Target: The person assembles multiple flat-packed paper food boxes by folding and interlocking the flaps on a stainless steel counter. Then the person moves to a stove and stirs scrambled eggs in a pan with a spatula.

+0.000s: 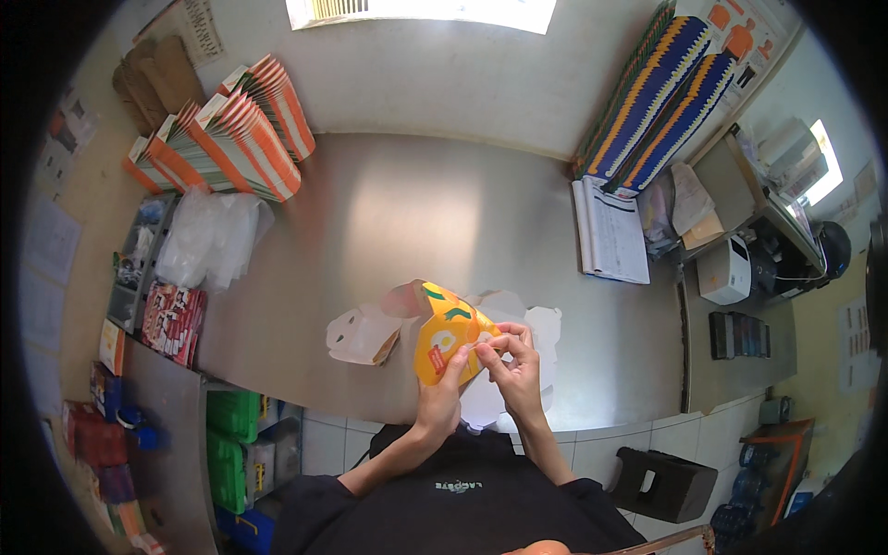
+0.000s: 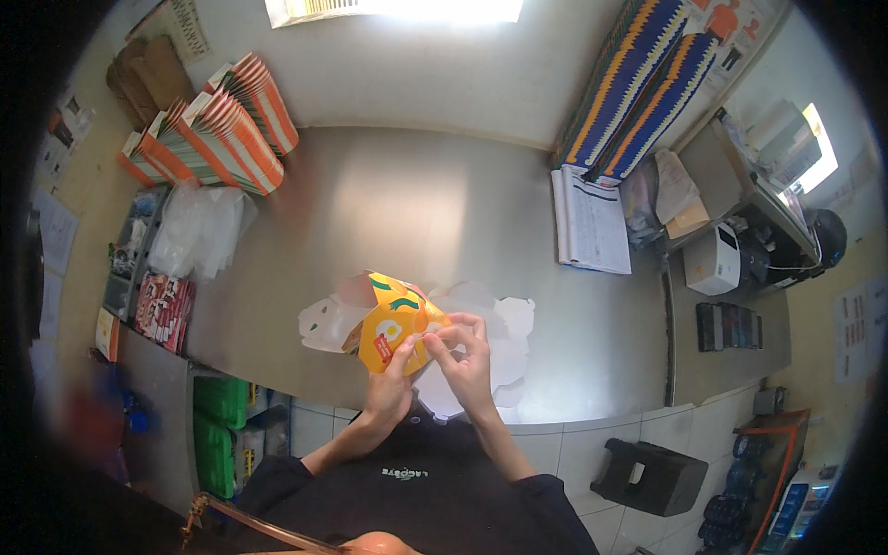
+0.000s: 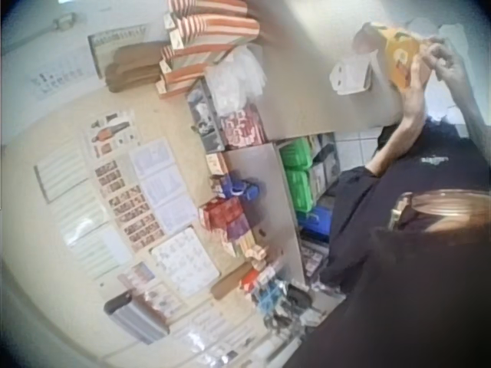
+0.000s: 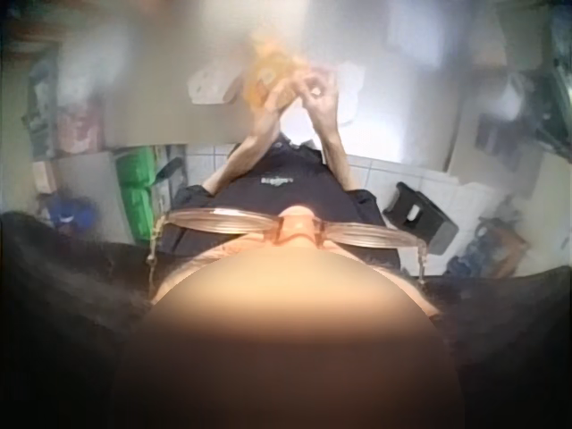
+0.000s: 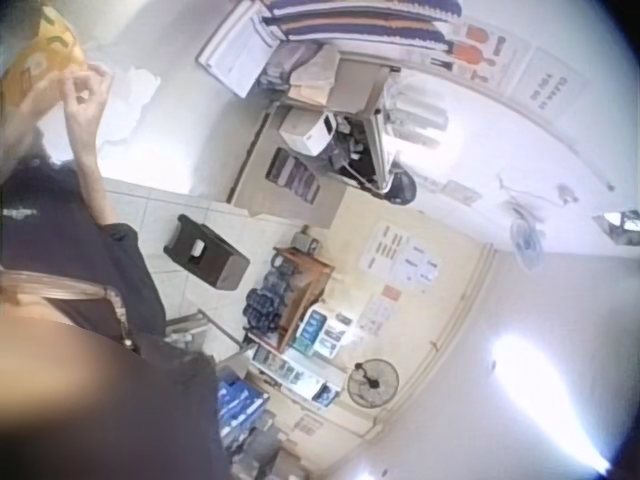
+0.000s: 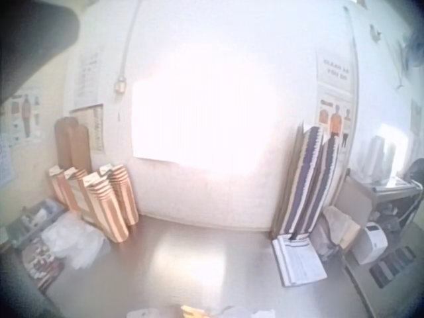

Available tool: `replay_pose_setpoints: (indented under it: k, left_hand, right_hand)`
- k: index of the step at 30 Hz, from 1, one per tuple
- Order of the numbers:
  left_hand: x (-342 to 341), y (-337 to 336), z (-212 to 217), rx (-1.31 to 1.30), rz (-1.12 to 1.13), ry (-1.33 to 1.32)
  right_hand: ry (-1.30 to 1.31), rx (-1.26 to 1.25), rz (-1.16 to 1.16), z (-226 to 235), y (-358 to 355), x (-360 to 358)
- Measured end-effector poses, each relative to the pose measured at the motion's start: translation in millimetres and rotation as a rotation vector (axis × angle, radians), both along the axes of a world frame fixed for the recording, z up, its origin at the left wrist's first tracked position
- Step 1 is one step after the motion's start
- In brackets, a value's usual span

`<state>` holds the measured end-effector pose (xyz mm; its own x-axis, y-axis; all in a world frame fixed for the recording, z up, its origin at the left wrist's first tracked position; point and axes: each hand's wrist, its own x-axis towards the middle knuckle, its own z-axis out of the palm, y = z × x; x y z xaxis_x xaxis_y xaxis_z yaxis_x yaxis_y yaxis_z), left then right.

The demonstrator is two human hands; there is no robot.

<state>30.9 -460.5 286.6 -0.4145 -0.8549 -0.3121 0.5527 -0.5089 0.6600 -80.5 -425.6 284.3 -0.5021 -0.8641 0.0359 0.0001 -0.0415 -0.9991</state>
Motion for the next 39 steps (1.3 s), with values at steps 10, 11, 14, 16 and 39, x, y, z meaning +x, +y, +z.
replay_pose_setpoints:
  k: [10,11,14,16,39]
  left_hand:
    - [4.2,-8.0,-11.7,-0.122,-0.164,-0.040]
    - [4.3,-7.3,-11.1,-0.266,-0.181,-0.081]
    - [10.2,-6.5,-7.1,-0.565,-0.260,-0.442]
    - [19.4,-9.5,-4.1,-0.547,-0.387,-0.355]
    - [29.9,-12.2,30.1,-1.372,-0.196,-0.888]
  right_hand:
    - [0.367,0.074,-0.075,-5.1,6.8,-5.7]
    - [0.435,0.077,-0.060,-3.8,7.6,-7.7]
    - [0.267,0.181,0.002,3.7,9.1,-18.9]
    - [0.258,0.104,0.087,8.9,8.5,-31.4]
    - [0.605,-0.102,0.346,38.0,34.2,-25.7]
